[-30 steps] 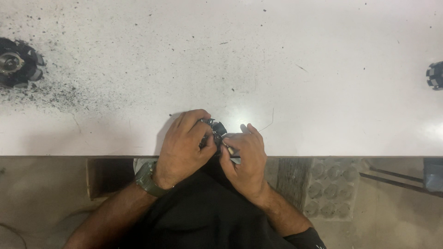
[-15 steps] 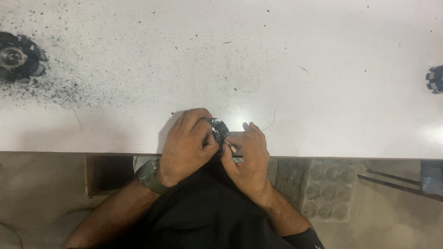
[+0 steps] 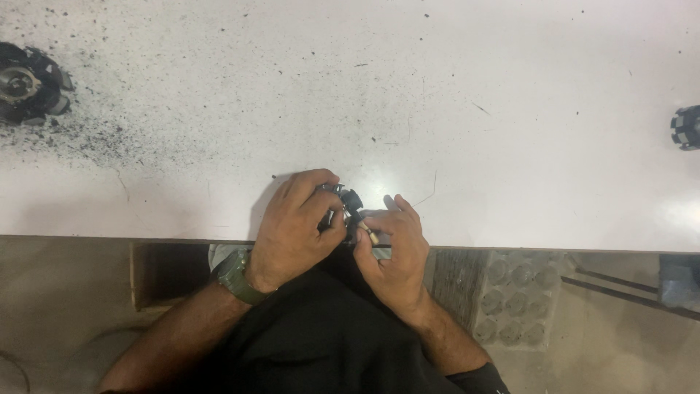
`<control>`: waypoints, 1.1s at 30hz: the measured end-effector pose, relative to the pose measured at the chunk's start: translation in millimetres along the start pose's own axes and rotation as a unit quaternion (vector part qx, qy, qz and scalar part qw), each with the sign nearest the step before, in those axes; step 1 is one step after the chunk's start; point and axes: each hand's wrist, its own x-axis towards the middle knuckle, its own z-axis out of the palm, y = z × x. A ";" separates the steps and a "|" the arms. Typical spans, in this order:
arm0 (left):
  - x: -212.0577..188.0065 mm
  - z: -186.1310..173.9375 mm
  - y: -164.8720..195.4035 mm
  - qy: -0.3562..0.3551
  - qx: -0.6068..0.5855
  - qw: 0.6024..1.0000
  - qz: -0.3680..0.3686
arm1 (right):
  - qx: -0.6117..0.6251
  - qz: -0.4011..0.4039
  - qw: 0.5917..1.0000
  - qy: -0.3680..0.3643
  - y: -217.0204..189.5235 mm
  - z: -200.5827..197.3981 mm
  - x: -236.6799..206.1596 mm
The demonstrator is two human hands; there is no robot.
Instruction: The person sits at a white workbench and cleans small black sprocket-like metal components one at a time, holding each part and working on it with a small hand tool, then sets the finished part aside on the table where a pile of completed parts accumulates.
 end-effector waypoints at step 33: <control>7.0 -17.5 8.8 -0.053 0.057 0.997 0.016 | -0.035 -0.039 0.998 -0.021 -2.0 -0.1 9.9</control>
